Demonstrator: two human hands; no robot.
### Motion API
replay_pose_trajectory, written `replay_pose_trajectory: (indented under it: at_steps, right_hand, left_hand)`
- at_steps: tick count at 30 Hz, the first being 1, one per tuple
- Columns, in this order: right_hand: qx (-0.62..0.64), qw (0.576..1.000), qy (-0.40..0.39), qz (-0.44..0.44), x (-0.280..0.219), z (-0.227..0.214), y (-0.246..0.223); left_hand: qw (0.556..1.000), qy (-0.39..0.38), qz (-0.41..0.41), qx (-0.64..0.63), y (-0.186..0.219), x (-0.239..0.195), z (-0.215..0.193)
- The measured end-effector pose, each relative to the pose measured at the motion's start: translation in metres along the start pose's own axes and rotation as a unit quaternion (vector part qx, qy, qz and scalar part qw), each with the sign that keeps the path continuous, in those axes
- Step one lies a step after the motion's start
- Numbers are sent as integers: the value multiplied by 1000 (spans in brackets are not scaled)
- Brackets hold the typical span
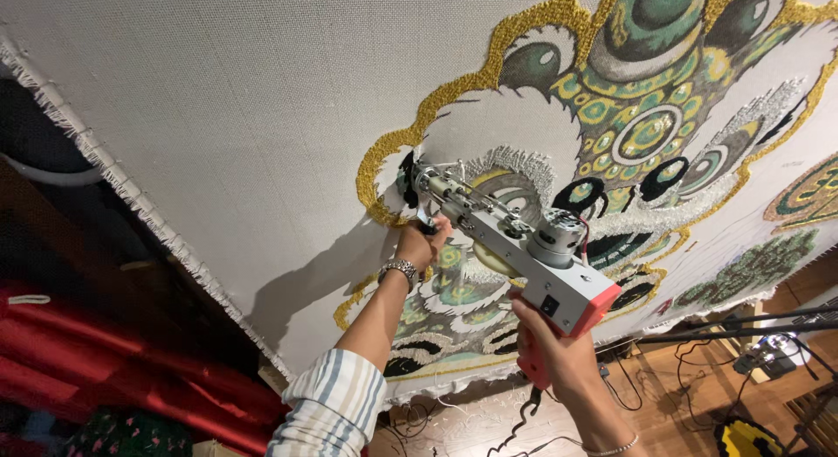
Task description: The person uses a handheld tufting gun to apply white yarn to a large canvas featuring a stylized animal face design. They guide the tool along the contours of the design, creating a textured, raised surface. The person works steadily on the upper portion of the artwork, filling in specific areas with the yarn.
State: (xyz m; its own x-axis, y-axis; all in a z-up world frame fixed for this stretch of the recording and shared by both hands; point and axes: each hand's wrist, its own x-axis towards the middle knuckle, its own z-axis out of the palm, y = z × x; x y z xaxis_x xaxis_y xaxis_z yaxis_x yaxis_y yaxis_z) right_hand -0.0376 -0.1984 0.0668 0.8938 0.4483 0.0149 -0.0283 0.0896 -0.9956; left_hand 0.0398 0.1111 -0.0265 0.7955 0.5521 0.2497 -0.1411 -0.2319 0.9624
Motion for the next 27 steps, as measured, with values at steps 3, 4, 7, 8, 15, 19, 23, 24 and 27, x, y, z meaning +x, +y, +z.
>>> replay_pose_trajectory:
  at_steps: [3,4,7,8,15,19,23,24,27]
  right_hand:
    - [37,998,9,39,-2,-13,4]
    - [49,998,-1,37,-1,-21,2]
    - [78,996,-24,32,1,-42,0]
    - [85,995,-27,32,1,-51,1]
    - [105,992,-52,49,-10,-96,6]
    - [113,991,-53,51,-18,-106,4]
    - [123,991,-38,36,-23,-109,5]
    - [120,992,-30,30,-24,-108,6]
    - [118,992,-40,21,-25,-106,8]
  left_hand:
    - [995,-48,-83,-34,5,-10,7]
    - [993,-46,-83,-73,8,-12,13]
    - [990,-59,-89,-92,12,-25,26]
    - [990,-66,-93,-82,14,-31,31]
    - [992,-87,-70,-58,43,-75,43]
    - [994,-84,-65,-13,63,-83,47]
    - [991,-79,-71,76,75,-84,48]
    - [992,-78,-76,70,76,-85,48]
    - [993,-85,-82,30,75,-86,48]
